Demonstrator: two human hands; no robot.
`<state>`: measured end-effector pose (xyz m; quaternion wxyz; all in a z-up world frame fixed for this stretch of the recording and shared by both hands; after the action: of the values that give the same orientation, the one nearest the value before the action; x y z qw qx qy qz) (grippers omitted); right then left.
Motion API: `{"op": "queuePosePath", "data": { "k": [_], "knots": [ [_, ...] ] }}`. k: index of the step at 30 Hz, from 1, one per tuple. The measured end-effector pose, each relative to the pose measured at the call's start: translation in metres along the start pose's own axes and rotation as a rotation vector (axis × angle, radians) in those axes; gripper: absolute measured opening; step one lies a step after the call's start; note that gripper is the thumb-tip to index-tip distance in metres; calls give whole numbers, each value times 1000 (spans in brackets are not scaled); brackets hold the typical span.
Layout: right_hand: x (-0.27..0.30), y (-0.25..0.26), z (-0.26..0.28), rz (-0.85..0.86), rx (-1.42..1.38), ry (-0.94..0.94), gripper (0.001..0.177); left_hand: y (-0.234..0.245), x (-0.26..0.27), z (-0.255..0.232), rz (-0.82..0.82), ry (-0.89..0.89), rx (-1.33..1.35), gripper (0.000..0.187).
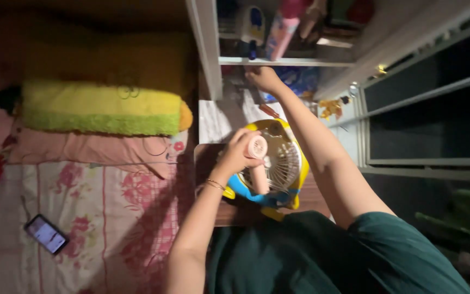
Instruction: The person assembles a small portable fan by attaching a pink handheld fan unit to a yellow and blue base. They connect the components, secure the attachment, and adjust the fan's orientation on a small table.
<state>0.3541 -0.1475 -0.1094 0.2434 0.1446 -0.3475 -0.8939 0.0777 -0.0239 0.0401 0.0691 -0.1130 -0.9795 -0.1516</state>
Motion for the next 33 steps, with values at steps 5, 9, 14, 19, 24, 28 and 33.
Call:
{"op": "queuePosePath", "data": {
  "k": [5,9,14,19,24,28,33],
  "knots": [
    [122,38,-26,-55,-42,-89,31,7,4,7,-196,-57,-297,83],
    [223,31,-32,33,-225,-428,44,6,9,33,-163,-22,-151,79],
    [279,9,-10,-160,-627,-581,51,5,19,39,-135,-36,-99,77],
    [300,-1,-11,-267,-632,-566,49,-2,28,36,-105,-6,-124,76],
    [317,-4,-14,-453,-698,-455,46,-2,33,42,-94,23,-77,75],
    [336,-5,-15,-535,-692,-535,40,2,34,51,-48,56,115,72],
    [364,-1,-3,-594,-711,-546,45,5,38,70,21,83,325,71]
  ]
}}
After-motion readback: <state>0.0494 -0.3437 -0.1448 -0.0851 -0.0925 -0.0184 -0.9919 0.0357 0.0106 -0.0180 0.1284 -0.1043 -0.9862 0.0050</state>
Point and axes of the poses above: each hand's wrist, its own x-axis away from the middle knuckle, its own y-axis out of the back of the hand, z = x × y, the point moved 8 cm from there along -x, towards the middle knuckle, and after that the axes turned 15 degrees about y, right-handed, at the moved point
